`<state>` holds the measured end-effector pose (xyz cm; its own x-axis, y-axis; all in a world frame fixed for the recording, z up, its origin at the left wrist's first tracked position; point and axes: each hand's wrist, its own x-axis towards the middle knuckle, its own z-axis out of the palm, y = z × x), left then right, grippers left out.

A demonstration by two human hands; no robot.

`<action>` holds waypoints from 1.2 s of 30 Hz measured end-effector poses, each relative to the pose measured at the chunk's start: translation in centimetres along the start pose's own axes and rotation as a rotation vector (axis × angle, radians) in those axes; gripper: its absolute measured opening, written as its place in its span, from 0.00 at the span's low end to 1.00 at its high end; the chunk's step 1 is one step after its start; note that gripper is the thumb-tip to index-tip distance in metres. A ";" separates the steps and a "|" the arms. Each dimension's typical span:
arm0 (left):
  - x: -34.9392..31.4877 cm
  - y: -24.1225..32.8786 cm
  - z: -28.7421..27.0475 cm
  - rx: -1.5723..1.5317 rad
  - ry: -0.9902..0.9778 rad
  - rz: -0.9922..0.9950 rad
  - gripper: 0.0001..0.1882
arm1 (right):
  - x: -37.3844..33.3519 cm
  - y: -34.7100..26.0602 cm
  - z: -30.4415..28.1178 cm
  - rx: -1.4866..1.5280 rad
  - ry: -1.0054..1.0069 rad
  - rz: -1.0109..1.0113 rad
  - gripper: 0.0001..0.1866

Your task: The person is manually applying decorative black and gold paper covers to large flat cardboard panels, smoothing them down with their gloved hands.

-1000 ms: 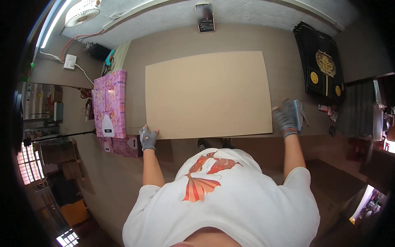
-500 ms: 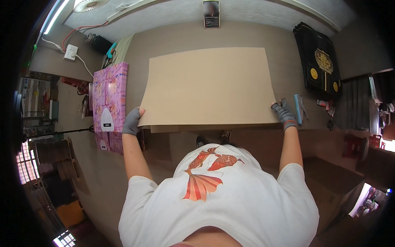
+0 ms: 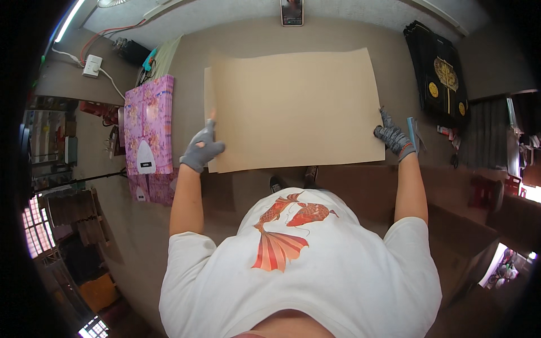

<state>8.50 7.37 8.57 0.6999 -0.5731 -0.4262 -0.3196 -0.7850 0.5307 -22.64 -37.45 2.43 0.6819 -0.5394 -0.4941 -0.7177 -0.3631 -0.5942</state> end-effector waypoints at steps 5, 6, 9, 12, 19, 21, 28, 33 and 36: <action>0.9 6.4 4.0 0.431 0.202 0.469 0.55 | -1.2 -2.3 -1.3 -0.102 0.028 -0.189 0.42; 2.1 6.1 5.4 0.571 0.338 0.563 0.56 | -2.2 -4.8 -1.5 -0.060 0.034 -0.145 0.42; 6.0 6.5 7.1 0.643 0.108 0.524 0.56 | -2.2 -4.2 -1.1 -0.018 0.070 -0.130 0.41; 7.6 6.4 8.5 0.728 -0.076 0.467 0.61 | -1.9 -3.8 -0.7 -0.083 0.141 -0.176 0.39; 8.6 4.4 9.8 0.784 -0.104 0.425 0.67 | -1.2 -2.6 -0.4 -0.093 0.140 -0.053 0.37; 8.6 4.1 9.8 0.778 -0.095 0.419 0.67 | -1.3 -2.4 -0.4 -0.141 0.133 -0.065 0.38; 9.3 1.6 10.3 0.571 0.102 0.493 0.67 | -1.0 -0.9 -0.2 -0.161 0.090 -0.044 0.39; 8.8 2.1 10.9 0.483 0.290 0.633 0.66 | 0.3 1.3 1.2 -0.092 0.094 -0.012 0.40; 10.1 2.8 11.0 0.421 0.422 0.775 0.64 | 1.1 2.7 2.0 -0.147 0.057 0.061 0.41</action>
<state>7.67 -3.20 -2.33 0.3445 -0.8987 0.2714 -0.9321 -0.2931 0.2127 -23.52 -37.50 -0.97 0.6307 -0.6041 -0.4871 -0.7730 -0.4333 -0.4634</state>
